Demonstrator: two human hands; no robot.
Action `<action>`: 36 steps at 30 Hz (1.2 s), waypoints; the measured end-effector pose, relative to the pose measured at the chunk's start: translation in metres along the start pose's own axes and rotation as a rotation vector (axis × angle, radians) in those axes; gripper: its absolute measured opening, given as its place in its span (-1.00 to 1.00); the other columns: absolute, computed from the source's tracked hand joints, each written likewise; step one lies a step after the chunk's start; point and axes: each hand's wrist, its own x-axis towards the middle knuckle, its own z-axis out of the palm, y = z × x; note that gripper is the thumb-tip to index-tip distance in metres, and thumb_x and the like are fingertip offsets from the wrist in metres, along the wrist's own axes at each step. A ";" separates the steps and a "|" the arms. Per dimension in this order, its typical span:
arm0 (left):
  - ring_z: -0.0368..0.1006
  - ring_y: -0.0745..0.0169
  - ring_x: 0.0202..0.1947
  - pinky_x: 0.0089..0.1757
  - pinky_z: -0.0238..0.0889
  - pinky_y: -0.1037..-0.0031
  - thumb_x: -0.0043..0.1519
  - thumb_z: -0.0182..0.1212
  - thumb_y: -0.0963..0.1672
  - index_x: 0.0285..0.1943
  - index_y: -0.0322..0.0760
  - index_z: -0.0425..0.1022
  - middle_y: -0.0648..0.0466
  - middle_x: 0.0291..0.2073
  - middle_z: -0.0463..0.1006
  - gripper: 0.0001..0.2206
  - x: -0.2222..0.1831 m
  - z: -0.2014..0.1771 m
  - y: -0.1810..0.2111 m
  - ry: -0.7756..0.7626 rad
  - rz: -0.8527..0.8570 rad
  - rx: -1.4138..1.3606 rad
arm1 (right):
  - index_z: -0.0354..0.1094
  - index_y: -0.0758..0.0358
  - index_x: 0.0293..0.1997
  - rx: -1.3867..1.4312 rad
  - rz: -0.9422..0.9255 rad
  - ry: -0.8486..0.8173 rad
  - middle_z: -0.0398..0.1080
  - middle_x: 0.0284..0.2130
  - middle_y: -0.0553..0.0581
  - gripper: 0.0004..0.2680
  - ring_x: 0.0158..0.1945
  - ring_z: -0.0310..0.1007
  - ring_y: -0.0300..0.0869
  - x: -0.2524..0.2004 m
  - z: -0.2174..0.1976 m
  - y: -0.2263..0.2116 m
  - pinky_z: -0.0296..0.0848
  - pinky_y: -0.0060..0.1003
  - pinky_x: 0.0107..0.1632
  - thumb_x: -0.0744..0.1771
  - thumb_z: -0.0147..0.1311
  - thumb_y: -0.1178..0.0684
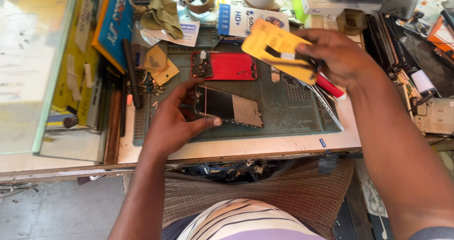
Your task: The person handles a disassembled smartphone, aligns a new screen assembly with the phone body, and applies adhesive tape to the screen edges. The person repeatedly positions and repositions the screen and phone body, then uses tape to secure the screen assembly.
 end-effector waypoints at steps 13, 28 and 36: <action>0.22 -0.15 0.18 0.07 0.06 0.06 -0.21 0.61 0.04 0.26 -0.25 0.47 -0.08 0.07 0.41 -0.21 -0.007 -0.014 -0.011 0.157 0.360 0.771 | 0.37 0.30 0.26 0.169 0.023 0.174 0.53 -0.17 0.10 -0.69 -0.16 0.55 -0.23 -0.083 0.003 0.041 0.55 -0.32 -0.14 0.36 0.09 0.08; 0.31 -0.20 0.13 0.08 0.16 0.05 -0.06 0.59 0.01 0.23 -0.27 0.50 -0.14 0.09 0.46 -0.33 -0.020 0.001 -0.010 0.303 0.596 0.738 | 0.25 0.33 0.19 0.556 -0.352 0.224 0.48 -0.15 0.12 -0.75 -0.12 0.44 -0.27 -0.163 0.080 0.098 0.45 -0.35 -0.05 0.40 0.18 0.17; 0.58 0.21 -0.13 -0.17 0.47 0.38 0.07 0.48 0.01 0.28 -0.18 0.50 0.01 -0.05 0.67 -0.42 -0.057 0.056 0.015 -0.235 0.444 0.081 | 0.36 0.30 0.12 0.532 -0.524 0.170 0.43 -0.17 0.01 -0.77 -0.13 0.37 -0.35 -0.158 0.115 0.085 0.37 -0.46 -0.02 0.37 0.27 0.14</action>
